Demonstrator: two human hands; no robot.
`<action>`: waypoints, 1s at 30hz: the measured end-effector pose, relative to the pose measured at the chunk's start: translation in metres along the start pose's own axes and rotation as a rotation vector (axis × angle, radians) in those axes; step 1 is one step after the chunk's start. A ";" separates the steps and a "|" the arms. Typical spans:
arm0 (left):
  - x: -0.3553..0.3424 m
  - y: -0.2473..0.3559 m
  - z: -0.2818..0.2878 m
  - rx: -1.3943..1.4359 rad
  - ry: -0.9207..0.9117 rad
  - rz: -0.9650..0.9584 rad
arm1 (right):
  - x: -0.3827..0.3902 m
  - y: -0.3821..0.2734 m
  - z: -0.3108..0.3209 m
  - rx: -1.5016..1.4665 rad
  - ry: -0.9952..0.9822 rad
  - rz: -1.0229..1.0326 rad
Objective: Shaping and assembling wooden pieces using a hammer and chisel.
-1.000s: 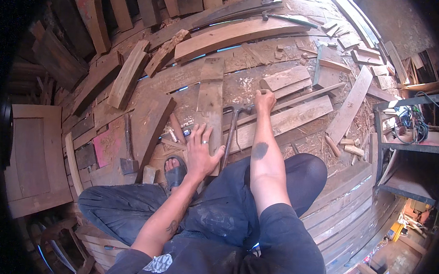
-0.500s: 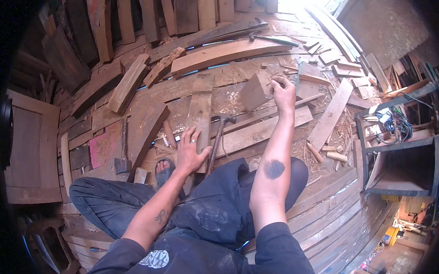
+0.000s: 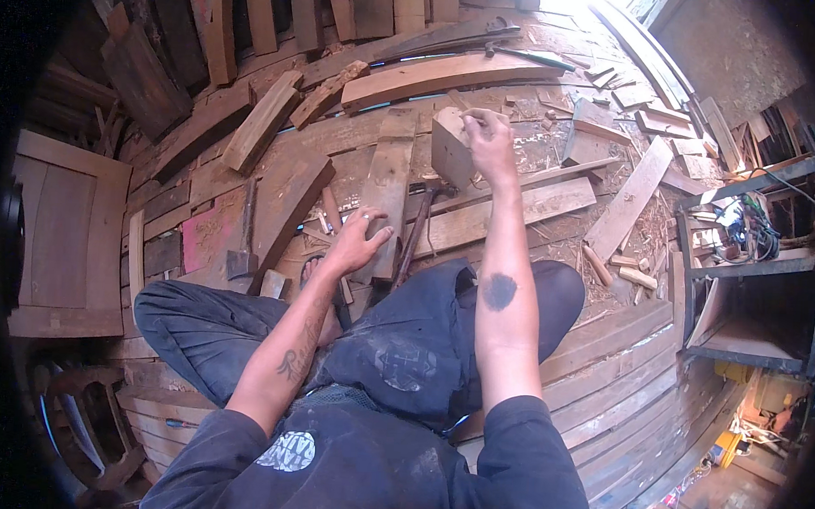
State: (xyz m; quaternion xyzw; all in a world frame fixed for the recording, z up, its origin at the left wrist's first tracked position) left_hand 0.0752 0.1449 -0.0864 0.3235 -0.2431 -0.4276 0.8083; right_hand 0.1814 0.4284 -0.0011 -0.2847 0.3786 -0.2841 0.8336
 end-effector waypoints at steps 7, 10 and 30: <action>0.006 0.008 0.036 0.118 -0.027 0.099 | 0.011 -0.019 -0.043 -0.241 -0.008 -0.179; 0.011 0.013 0.052 0.187 0.043 0.043 | 0.016 -0.033 -0.050 -0.201 0.048 -0.108; -0.004 0.102 0.153 0.342 0.364 -0.332 | 0.000 -0.212 -0.003 -0.485 -0.057 0.425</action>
Point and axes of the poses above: each hand's wrist, its own x-axis away from the middle knuckle, its own z-axis out of the back of the hand, y = z × x, the point moved 5 cm from there along -x, towards the middle knuckle, and after that the axes turned 3 degrees about z, right-handed, at the moved point
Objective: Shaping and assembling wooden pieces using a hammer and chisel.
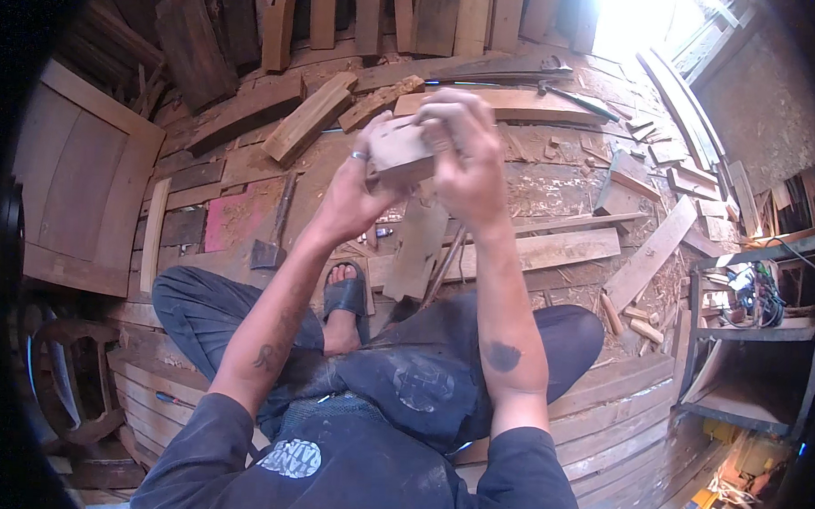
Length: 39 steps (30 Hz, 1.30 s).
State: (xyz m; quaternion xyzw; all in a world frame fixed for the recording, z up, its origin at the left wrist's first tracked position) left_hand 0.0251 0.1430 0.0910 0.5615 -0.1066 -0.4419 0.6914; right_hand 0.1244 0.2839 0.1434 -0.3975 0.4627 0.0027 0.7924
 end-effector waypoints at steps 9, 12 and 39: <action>0.045 -0.116 0.034 -0.007 0.313 0.268 | 0.123 0.207 0.054 0.549 -0.031 -0.700; 0.045 -0.127 0.040 -0.070 0.319 0.355 | 0.211 0.247 0.042 0.575 -0.417 -1.087; 0.053 -0.170 -0.028 -0.260 0.156 0.311 | 0.182 0.142 0.037 0.106 0.079 -1.108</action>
Point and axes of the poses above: each hand's wrist, its own x-axis away from the middle knuckle, its own z-axis out of the back of the hand, y = z × x, the point moved 5 cm from there along -x, towards the middle knuckle, and after that the axes turned 3 degrees about z, right-handed, at the moved point
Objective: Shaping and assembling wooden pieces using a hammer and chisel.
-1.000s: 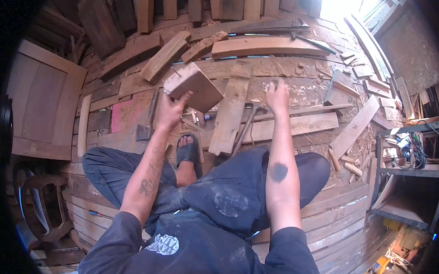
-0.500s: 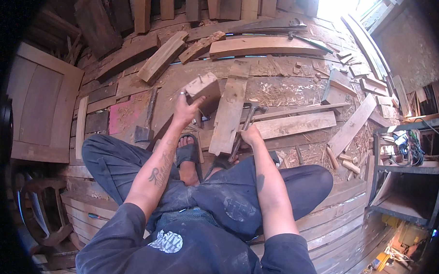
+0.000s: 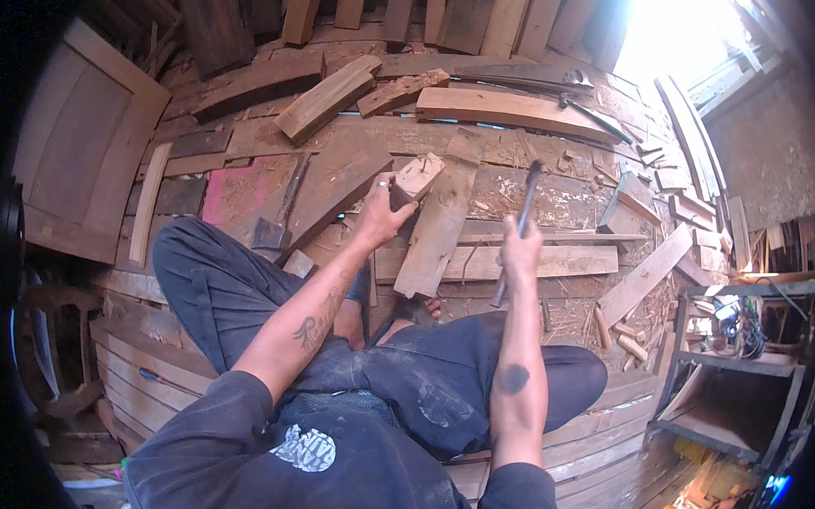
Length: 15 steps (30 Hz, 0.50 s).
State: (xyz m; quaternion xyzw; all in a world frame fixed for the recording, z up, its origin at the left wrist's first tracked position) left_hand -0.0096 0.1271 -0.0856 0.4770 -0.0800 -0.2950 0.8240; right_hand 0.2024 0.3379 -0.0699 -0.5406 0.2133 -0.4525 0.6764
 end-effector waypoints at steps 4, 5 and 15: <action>0.003 0.001 -0.008 0.077 0.009 -0.028 | 0.053 -0.126 0.041 -0.201 0.022 0.336; 0.001 -0.001 -0.007 0.085 0.005 -0.021 | 0.070 -0.153 0.050 -0.221 0.031 0.463; 0.000 -0.005 0.006 0.081 -0.044 -0.084 | 0.155 -0.198 0.021 -0.271 -0.098 0.684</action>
Point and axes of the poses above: each hand's wrist, its own x-axis away from the middle knuckle, its own z-axis out of the back of the hand, y = z × x, the point moved 5 cm from there along -x, towards the middle knuckle, and after that the axes turned 3 degrees about z, right-handed, at the moved point
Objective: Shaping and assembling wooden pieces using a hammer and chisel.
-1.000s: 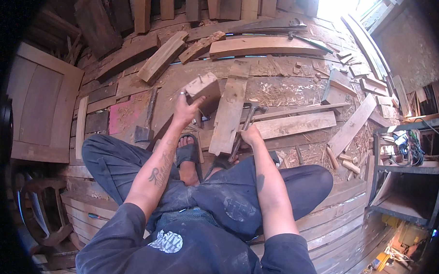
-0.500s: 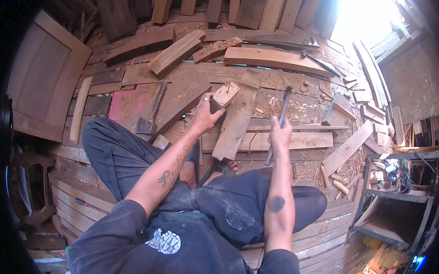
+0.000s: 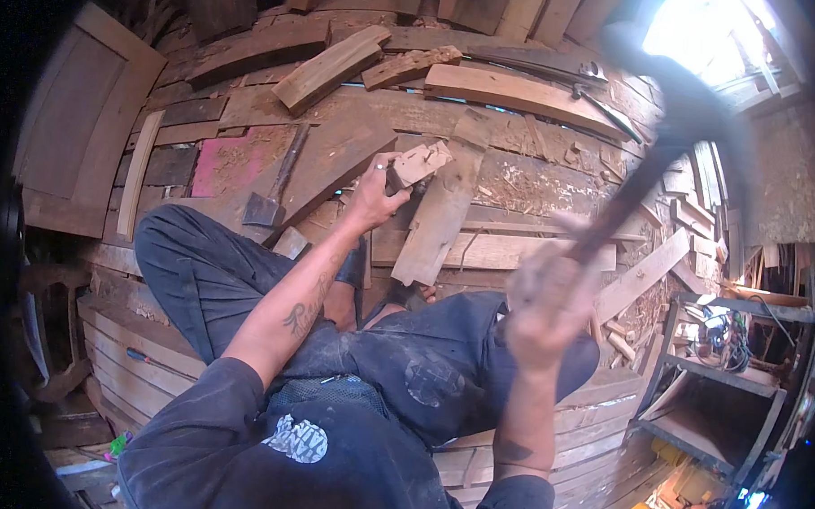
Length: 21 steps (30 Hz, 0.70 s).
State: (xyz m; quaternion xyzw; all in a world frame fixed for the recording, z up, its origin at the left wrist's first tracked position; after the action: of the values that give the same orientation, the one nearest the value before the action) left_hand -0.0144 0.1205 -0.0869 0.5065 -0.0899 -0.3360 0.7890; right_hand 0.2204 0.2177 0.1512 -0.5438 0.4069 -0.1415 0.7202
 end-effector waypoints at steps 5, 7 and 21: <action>0.004 -0.001 -0.002 -0.032 -0.005 -0.030 | 0.031 0.084 -0.036 0.520 -0.293 -0.003; 0.005 0.001 -0.002 -0.097 -0.038 -0.034 | 0.043 0.080 -0.041 0.470 -0.369 -0.255; -0.005 0.015 -0.008 -0.095 0.025 -0.003 | -0.026 -0.030 -0.020 -0.090 0.026 0.115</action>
State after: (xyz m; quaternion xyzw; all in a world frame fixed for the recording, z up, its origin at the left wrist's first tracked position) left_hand -0.0078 0.1335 -0.0767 0.4727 -0.0629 -0.3348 0.8127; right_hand 0.1964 0.2097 0.1882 -0.5494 0.4529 -0.0885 0.6966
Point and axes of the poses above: each hand's wrist, its own x-axis away from the middle knuckle, its own z-axis out of the back of the hand, y = z × x, the point moved 5 cm from there along -x, towards the middle knuckle, and after that the axes turned 3 degrees about z, right-handed, at the moved point
